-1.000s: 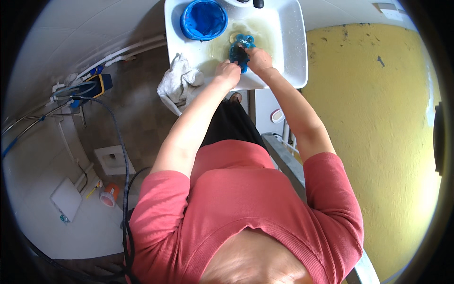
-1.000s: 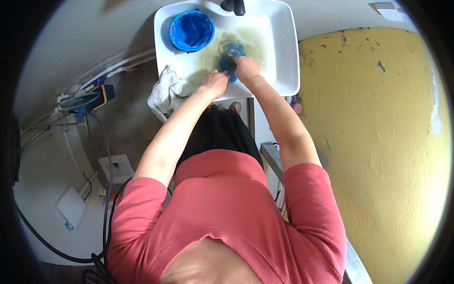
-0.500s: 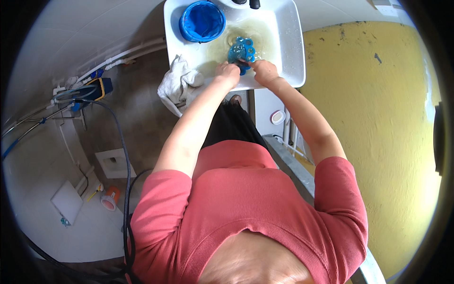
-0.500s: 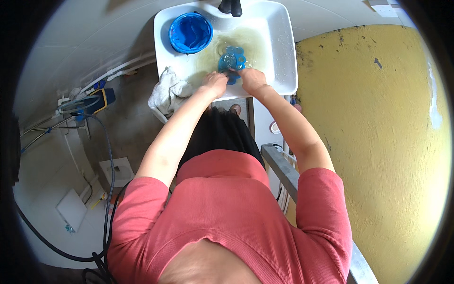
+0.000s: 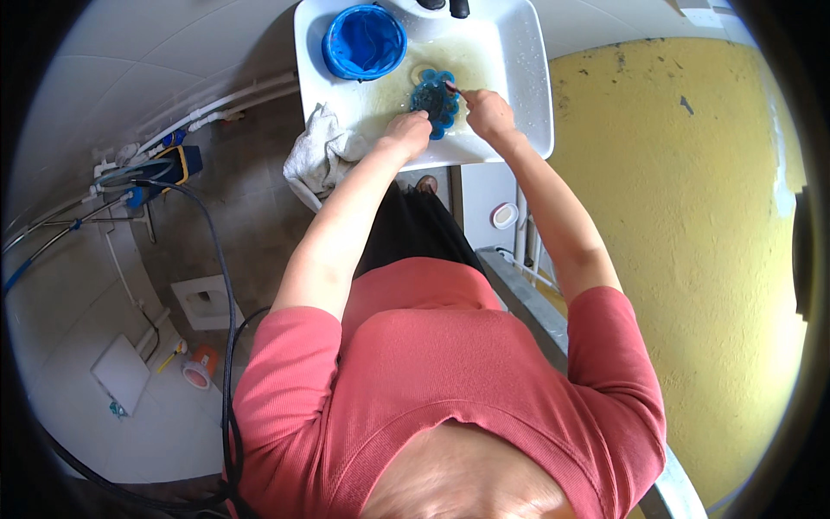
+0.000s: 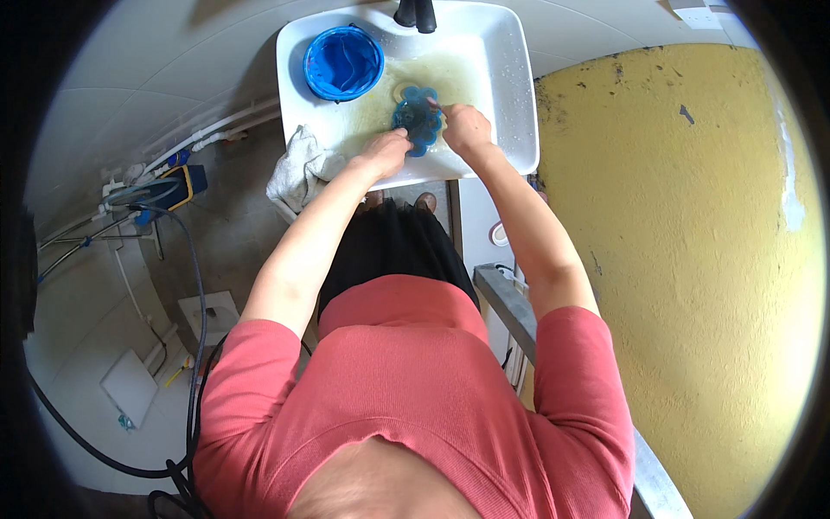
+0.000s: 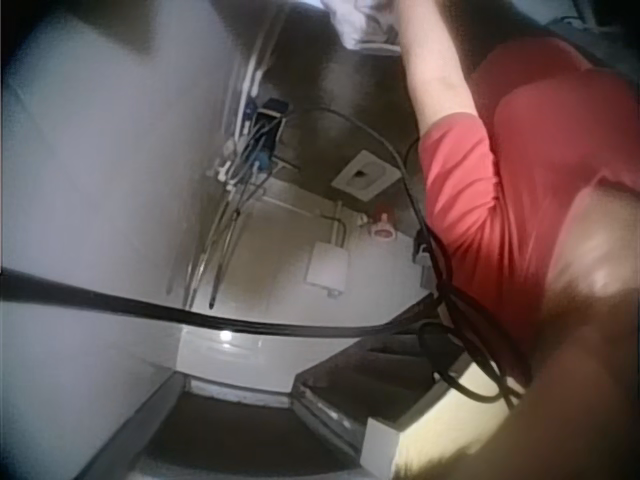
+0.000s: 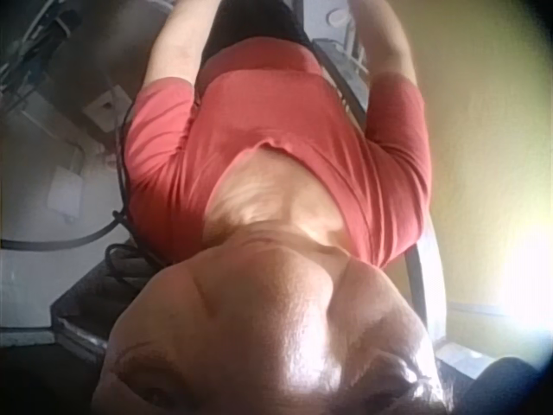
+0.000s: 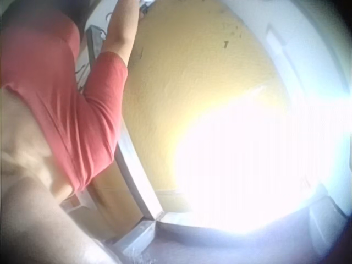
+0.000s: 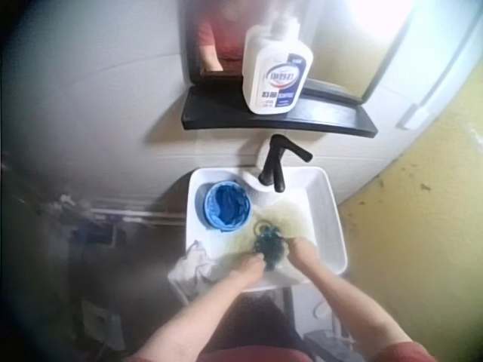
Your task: The person washes a blue plastic object and a toothbrush in a sink under running water, using a small brush to scrub the surfaces before rinsing them.
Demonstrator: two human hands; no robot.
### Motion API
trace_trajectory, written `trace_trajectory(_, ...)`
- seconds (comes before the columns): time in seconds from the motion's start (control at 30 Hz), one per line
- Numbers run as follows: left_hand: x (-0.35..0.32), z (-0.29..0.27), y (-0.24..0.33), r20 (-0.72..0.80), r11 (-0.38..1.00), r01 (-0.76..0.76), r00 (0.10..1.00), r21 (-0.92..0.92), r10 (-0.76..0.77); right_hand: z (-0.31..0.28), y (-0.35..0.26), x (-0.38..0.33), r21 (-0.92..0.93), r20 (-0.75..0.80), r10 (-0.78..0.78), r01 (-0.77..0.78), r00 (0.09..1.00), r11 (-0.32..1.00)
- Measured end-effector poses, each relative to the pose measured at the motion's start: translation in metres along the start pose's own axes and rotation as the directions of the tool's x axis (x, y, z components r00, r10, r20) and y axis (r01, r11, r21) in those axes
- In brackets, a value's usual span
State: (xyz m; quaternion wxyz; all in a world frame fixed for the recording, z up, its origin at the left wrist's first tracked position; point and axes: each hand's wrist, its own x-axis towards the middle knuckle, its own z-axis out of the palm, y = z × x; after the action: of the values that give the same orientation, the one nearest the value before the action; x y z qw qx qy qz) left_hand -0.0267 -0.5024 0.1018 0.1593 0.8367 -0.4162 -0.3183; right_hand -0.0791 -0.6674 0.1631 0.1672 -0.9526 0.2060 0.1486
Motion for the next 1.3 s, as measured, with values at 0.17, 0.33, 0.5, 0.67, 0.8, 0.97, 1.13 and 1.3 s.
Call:
trace_trajectory(0.17, -0.004, -0.004, -0.003, -0.004, 0.994, -0.010, 1.000, -0.112, 0.009, 0.023, 0.000, 0.053, 0.311, 0.214, 0.233, -0.292, 0.949, 0.905)
trace_trajectory(0.33, -0.003, -0.004, 0.003, -0.032, 0.990, -0.120, 0.993, -0.068, 0.118, 0.046, 0.016, 0.072, 0.600, 0.797, 0.059, -0.776, 0.602, -0.196)
trace_trajectory(0.5, 0.007, 0.009, -0.006, 0.039, 0.991, 0.047, 0.998, -0.124, -0.042, 0.040, -0.034, 0.033, 0.727, 0.199, 0.435, -0.429, 0.878, 0.536)
trace_trajectory(0.67, 0.001, -0.008, -0.002, 0.040, 0.991, -0.126, 0.991, 0.033, 0.125, 0.005, 0.021, 0.049, -0.429, -0.084, -0.279, 0.219, 0.957, 0.876)
trace_trajectory(0.8, -0.005, -0.023, -0.003, 0.006, 0.988, -0.132, 0.991, 0.082, 0.131, -0.025, 0.010, 0.026, -0.340, -0.098, -0.181, 0.138, 0.979, 0.930)
trace_trajectory(0.97, 0.000, -0.011, 0.001, -0.013, 0.940, -0.152, 0.986, 0.304, 0.163, -0.007, 0.019, 0.009, -0.220, -0.058, -0.108, 0.093, 0.992, 0.971)
trace_trajectory(1.13, -0.001, -0.008, 0.006, 0.001, 0.948, -0.085, 0.996, 0.307, 0.089, 0.013, 0.026, 0.003, 0.043, 0.009, -0.066, 0.065, 0.998, 0.997)
trace_trajectory(1.3, -0.003, -0.013, 0.014, 0.018, 0.960, 0.052, 0.998, 0.276, -0.059, 0.003, 0.016, 0.010, -0.137, 0.015, -0.210, 0.210, 0.978, 0.968)
